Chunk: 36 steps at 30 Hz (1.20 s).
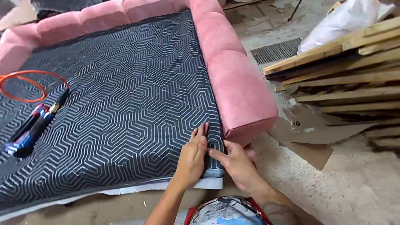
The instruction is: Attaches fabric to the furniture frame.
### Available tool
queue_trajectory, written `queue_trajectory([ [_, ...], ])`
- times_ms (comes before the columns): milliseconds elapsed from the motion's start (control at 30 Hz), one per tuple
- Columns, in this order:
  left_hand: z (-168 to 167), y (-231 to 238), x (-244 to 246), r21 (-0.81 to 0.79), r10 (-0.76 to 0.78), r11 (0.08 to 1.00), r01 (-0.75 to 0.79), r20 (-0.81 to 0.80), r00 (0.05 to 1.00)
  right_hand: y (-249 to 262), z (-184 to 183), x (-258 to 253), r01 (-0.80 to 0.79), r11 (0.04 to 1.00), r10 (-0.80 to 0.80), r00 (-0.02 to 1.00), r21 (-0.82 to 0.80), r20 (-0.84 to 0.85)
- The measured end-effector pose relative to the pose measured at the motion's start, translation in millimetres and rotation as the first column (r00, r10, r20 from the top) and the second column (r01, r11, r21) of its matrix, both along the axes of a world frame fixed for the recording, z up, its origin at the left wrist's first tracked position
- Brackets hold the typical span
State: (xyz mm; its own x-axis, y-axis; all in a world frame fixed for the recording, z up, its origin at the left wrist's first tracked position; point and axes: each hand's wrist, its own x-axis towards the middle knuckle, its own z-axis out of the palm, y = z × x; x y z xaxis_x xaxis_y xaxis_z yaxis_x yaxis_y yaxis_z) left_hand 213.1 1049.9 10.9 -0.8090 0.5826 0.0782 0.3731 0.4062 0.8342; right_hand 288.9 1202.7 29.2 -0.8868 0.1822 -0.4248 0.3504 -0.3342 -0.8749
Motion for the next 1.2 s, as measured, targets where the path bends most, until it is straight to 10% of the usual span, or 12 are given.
queue_trajectory([
  [400, 4.3, 18.9, 21.3, 0.054, 0.192, 0.981, -0.186, -0.16, 0.968, -11.5, 0.8, 5.3, 0.189, 0.975, -0.183, 0.981, 0.119, -0.058],
  [800, -18.6, 16.2, 20.8, 0.154, 0.111, 0.984, -0.09, -0.129, 0.985, -0.6, -12.7, 1.6, 0.065, 0.942, -0.054, 0.998, -0.329, 0.043],
  [900, -18.9, 16.4, 22.9, 0.193, 0.071, 0.98, -0.045, -0.127, 0.989, 0.7, -16.4, 1.7, 0.044, 0.999, -0.044, 0.998, -0.006, -0.041],
  [1000, -21.4, 20.9, 27.0, 0.203, 0.032, 0.979, 0.0, -0.153, 0.988, 7.1, -18.6, 7.2, -0.016, 0.836, 0.043, 0.998, 0.548, -0.038],
  [1200, -11.5, 41.8, 37.1, 0.156, 0.044, 0.988, -0.002, -0.266, 0.963, 17.1, -27.8, 24.8, 0.205, 0.654, 0.049, 0.949, 0.728, -0.31],
])
